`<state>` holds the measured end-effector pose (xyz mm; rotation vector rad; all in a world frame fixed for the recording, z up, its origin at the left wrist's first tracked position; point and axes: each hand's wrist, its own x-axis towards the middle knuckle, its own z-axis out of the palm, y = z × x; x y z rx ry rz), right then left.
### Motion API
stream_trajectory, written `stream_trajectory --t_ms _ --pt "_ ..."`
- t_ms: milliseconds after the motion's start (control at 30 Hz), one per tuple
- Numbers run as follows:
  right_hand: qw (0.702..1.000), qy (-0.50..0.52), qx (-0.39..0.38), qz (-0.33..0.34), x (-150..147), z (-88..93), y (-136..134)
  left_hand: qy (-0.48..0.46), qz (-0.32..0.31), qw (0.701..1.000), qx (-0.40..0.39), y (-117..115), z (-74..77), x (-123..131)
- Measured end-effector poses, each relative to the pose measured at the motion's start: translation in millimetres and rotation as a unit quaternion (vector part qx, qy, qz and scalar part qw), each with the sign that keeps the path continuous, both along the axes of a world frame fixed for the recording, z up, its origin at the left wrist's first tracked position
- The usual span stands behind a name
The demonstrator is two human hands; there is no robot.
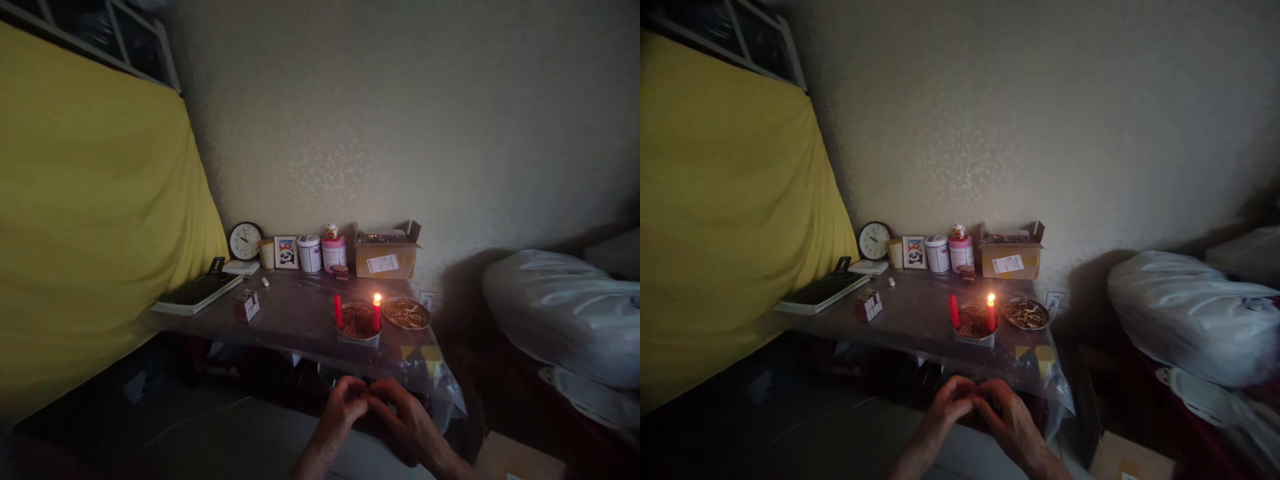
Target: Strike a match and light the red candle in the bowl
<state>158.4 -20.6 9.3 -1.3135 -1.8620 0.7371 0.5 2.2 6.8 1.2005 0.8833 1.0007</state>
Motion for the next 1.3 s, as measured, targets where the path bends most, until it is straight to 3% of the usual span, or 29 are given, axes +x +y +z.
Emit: stream_trajectory --t_ms 467,1300 --pt "0.999 -0.052 0.010 0.012 -2.4 -2.3 -0.9 0.034 -0.020 0.999 0.020 9.9 -21.8 -0.4" --pt "0.996 -0.075 0.048 0.027 -2.6 -13.1 -1.1 0.054 -0.023 0.996 0.060 9.7 -29.6 1.0"
